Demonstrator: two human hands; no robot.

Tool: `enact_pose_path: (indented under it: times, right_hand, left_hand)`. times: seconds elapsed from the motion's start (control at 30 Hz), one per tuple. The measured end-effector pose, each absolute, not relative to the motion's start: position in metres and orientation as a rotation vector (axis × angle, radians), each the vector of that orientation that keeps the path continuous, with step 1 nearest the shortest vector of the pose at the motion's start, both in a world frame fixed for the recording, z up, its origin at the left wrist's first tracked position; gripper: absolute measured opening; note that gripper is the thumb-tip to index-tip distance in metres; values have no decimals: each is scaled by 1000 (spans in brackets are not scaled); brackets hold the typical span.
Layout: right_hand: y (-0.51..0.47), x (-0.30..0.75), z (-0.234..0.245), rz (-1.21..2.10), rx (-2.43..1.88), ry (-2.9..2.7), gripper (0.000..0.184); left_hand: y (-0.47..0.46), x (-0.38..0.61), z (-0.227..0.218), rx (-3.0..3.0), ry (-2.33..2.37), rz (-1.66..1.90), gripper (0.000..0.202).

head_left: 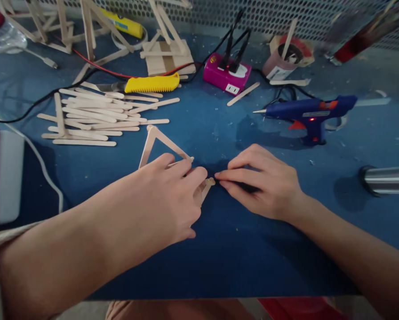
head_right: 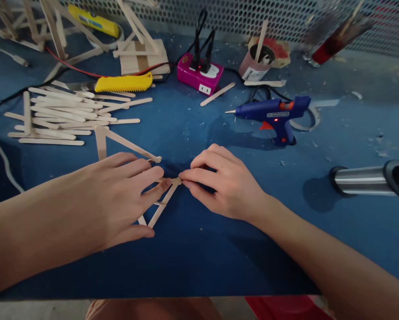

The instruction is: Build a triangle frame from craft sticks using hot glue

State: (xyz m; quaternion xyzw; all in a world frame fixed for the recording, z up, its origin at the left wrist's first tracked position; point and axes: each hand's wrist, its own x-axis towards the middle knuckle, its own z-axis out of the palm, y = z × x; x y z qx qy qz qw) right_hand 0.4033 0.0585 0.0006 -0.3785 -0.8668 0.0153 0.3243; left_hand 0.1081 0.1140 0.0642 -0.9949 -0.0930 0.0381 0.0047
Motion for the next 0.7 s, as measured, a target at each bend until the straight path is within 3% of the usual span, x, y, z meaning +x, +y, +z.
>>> enact_pose_path:
  times: [0.23, 0.7]
  right_hand:
    - [58, 403, 1, 140, -1012, -2263, 15]
    - [56, 402, 1, 239, -1100, -2248, 11]
  left_hand:
    - [115, 106, 62, -3146, -301, 128, 60]
    - [108, 111, 68, -3085, -236, 76, 27]
